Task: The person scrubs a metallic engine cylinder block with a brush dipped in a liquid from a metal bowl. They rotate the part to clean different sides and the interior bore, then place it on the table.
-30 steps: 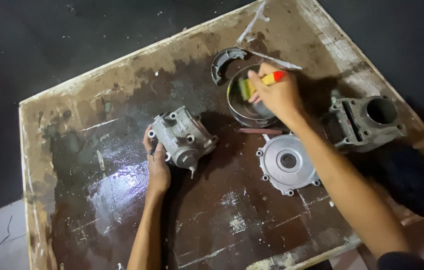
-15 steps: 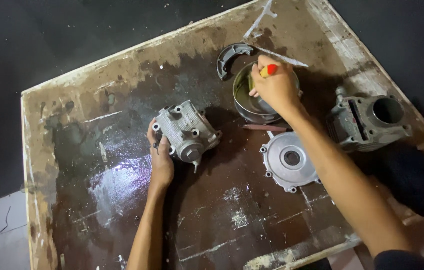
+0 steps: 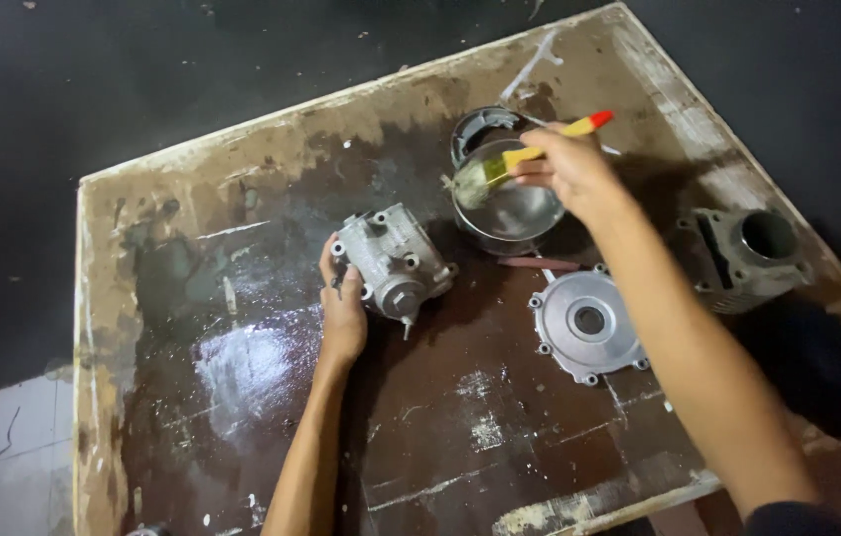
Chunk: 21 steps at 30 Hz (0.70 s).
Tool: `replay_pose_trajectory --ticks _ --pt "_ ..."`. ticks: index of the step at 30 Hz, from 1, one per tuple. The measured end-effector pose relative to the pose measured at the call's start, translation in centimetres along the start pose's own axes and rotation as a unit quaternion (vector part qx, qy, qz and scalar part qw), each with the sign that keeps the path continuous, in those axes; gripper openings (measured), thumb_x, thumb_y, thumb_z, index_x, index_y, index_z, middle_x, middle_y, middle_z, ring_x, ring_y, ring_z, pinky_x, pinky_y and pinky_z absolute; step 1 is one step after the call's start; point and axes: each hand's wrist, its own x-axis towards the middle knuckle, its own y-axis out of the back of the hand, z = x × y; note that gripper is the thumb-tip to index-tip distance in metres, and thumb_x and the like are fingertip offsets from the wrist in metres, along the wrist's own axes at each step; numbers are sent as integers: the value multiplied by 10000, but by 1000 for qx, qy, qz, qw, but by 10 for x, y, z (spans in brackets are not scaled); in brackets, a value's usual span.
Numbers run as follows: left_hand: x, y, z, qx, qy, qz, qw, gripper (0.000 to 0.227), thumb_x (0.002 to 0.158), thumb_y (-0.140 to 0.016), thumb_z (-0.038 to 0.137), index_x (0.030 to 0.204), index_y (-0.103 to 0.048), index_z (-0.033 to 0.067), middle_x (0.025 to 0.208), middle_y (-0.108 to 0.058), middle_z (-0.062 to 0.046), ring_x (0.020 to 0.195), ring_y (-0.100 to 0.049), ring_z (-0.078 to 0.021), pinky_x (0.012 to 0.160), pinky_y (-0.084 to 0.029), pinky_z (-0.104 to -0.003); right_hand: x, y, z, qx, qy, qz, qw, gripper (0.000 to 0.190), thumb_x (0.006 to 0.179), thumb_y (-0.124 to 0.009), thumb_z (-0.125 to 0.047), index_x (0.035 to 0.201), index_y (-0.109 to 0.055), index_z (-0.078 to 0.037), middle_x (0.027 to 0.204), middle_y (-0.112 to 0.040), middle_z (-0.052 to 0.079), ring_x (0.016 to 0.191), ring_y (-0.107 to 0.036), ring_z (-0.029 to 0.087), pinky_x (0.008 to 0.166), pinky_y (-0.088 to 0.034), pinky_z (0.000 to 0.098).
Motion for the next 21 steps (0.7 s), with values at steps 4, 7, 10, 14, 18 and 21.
replay_pose_trajectory --ticks 4,7,10,14,18,21 --pt "0 2 -1 76 0 14 997 619 1028 -437 376 1572 -318 108 1295 -675 -215 1197 -636 -286 1071 -443 -394 -16 3 -16 9 5 -14 1000 103 973 -698 -170 1021 -633 -106 822 -723 87 638 -724 155 542 -595 268" --pt "1 1 -4 67 3 15 998 641 1009 -456 376 1575 -319 108 1220 -705 -205 1124 -669 -288 1043 -467 -392 -43 -9 -26 50 24 -30 998 124 1001 -733 -167 1018 -624 -109 802 -690 59 591 -679 130 527 -565 250" --pt "0 3 1 80 14 19 997 650 1006 -466 401 1574 -319 120 1153 -719 -194 1050 -687 -281 996 -494 -388 -78 -42 -34 59 87 -46 993 141 1006 -737 -162 1009 -621 -83 811 -692 43 556 -642 141 510 -542 263" --pt "-2 5 -10 91 -71 10 993 614 1081 -459 390 1599 -307 99 1268 -685 -207 1173 -656 -277 1045 -463 -404 -112 -77 -27 -10 275 -67 959 243 1053 -694 -210 887 -549 -106 757 -690 51 547 -660 168 504 -547 289" --pt "-3 1 9 64 -4 5 998 660 1019 -472 413 1584 -315 112 1103 -722 -188 949 -659 -264 936 -525 -388 -142 -102 -13 -271 463 -129 834 207 1083 -696 -111 895 -639 -46 786 -688 75 614 -686 190 590 -559 266" --pt "-2 4 6 73 5 5 997 667 1016 -464 417 1590 -317 110 1078 -714 -183 921 -641 -249 915 -525 -381 -160 -113 -11 -359 556 -137 737 230 1058 -661 -16 830 -659 -40 797 -711 69 651 -685 179 621 -531 300"
